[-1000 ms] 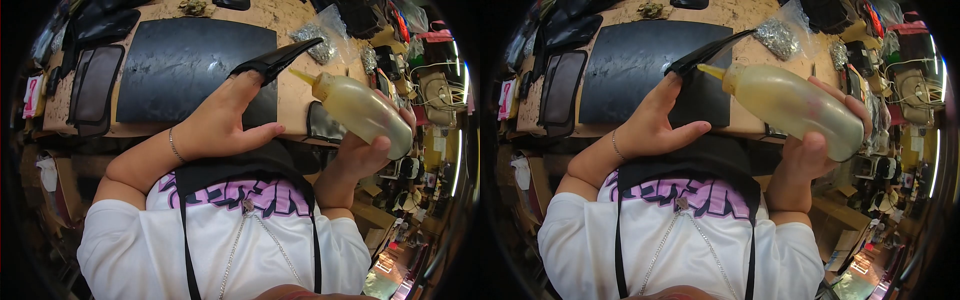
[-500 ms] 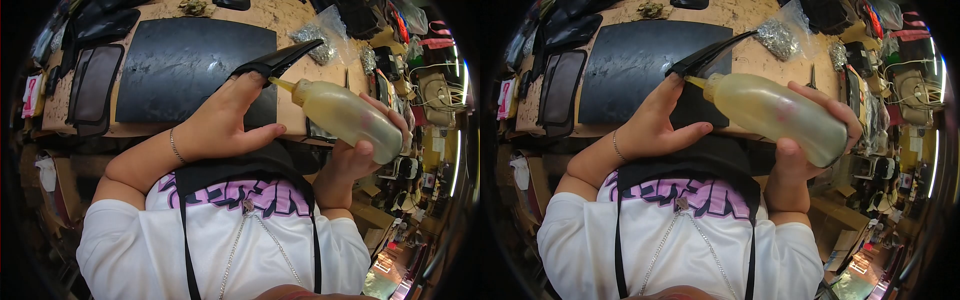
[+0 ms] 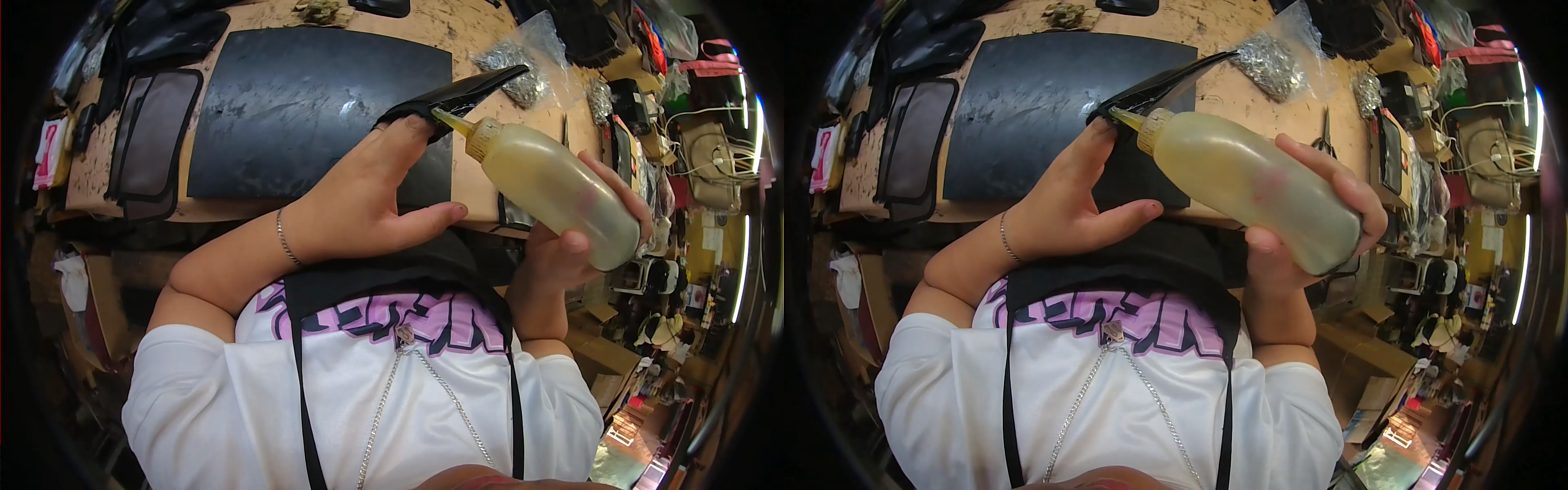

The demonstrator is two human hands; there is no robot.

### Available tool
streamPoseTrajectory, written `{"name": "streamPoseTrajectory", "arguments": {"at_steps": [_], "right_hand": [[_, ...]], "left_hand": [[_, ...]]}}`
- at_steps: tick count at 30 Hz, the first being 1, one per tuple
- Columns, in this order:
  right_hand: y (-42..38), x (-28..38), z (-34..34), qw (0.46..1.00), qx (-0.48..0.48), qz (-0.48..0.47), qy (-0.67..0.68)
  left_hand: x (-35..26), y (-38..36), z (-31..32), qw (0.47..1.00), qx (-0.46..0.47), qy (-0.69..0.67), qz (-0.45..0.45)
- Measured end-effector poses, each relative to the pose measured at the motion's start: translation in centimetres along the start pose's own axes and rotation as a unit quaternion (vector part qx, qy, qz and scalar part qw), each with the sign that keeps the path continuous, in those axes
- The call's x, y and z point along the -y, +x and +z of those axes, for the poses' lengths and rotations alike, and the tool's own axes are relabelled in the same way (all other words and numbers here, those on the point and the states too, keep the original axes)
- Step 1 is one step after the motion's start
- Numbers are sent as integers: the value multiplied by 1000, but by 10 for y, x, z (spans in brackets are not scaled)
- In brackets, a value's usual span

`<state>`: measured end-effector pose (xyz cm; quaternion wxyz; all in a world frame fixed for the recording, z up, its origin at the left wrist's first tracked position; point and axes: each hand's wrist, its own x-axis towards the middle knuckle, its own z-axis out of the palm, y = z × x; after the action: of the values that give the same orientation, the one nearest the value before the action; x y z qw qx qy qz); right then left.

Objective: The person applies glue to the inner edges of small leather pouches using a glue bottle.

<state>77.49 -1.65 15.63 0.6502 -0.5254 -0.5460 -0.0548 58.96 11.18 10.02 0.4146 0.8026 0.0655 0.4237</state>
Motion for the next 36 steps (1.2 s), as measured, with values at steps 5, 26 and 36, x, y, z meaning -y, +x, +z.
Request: {"name": "streamPoseTrajectory", "arguments": {"at_steps": [5, 26, 36], "right_hand": [[1, -2, 5, 999, -39, -8, 11], [86, -23, -16, 990, 135, -40, 23], [83, -37, -9, 979, 186, -78, -21]], "left_hand": [[-5, 0, -3, 999, 13, -8, -30], [17, 35, -19, 755, 84, -575, -305], [22, 36, -14, 739, 99, -603, -285]]}}
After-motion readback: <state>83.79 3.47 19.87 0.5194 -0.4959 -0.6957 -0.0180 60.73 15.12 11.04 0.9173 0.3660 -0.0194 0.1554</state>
